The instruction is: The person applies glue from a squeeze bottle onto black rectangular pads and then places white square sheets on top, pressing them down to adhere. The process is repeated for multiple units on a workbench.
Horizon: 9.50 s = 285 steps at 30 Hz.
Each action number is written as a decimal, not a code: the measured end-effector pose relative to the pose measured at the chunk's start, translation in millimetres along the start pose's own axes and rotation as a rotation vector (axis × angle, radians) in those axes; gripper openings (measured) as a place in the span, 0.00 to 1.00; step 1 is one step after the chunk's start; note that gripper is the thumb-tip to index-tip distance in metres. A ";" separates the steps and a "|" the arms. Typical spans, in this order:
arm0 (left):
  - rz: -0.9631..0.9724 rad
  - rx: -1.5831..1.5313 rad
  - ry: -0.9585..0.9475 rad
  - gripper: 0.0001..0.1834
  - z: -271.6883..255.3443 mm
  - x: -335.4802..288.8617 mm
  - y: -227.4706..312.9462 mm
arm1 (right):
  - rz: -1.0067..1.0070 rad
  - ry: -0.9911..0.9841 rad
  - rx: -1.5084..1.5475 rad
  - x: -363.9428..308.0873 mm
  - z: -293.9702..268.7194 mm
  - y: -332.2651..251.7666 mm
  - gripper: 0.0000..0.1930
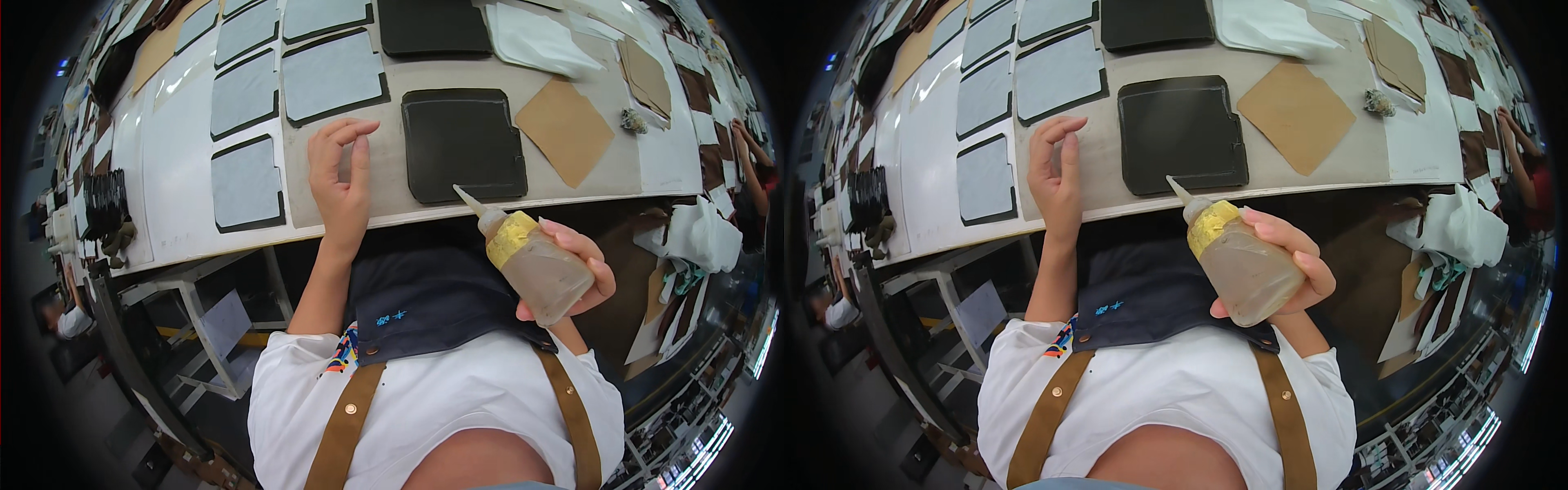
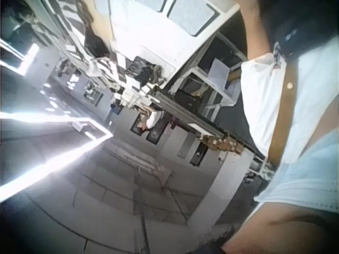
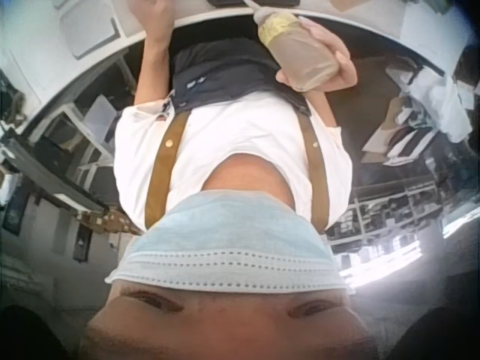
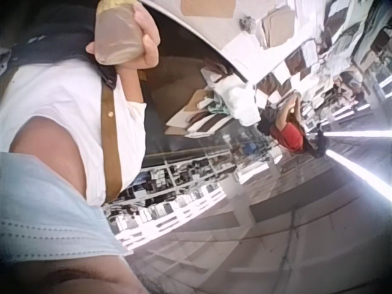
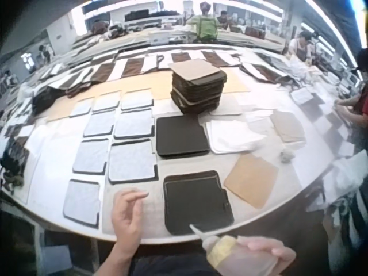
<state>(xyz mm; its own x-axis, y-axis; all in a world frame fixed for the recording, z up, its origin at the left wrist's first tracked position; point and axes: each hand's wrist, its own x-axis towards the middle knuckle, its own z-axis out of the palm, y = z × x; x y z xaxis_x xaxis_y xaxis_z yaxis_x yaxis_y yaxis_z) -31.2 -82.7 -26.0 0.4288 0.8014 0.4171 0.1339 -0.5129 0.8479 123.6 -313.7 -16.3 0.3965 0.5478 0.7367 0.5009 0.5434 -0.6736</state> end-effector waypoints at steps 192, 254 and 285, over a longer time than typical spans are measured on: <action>0.022 0.461 -0.367 0.21 9.5 16.3 14.7 | 0.158 -0.593 -0.639 99.6 20.5 68.6 0.17; 0.312 0.616 -0.527 0.26 12.4 11.2 14.9 | 0.244 -0.729 -0.882 83.0 -24.5 60.5 0.44; 0.290 0.373 -0.334 0.11 -11.5 -18.9 8.5 | 0.144 -0.511 -0.686 121.5 28.8 116.5 0.07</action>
<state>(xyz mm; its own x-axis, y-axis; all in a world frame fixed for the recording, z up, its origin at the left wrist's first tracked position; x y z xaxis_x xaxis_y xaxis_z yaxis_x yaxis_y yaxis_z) -48.5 -98.7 -22.9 0.7457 0.5020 0.4381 0.2484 -0.8196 0.5163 208.1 -165.5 -7.0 0.1801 0.8896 0.4197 0.8909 0.0333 -0.4530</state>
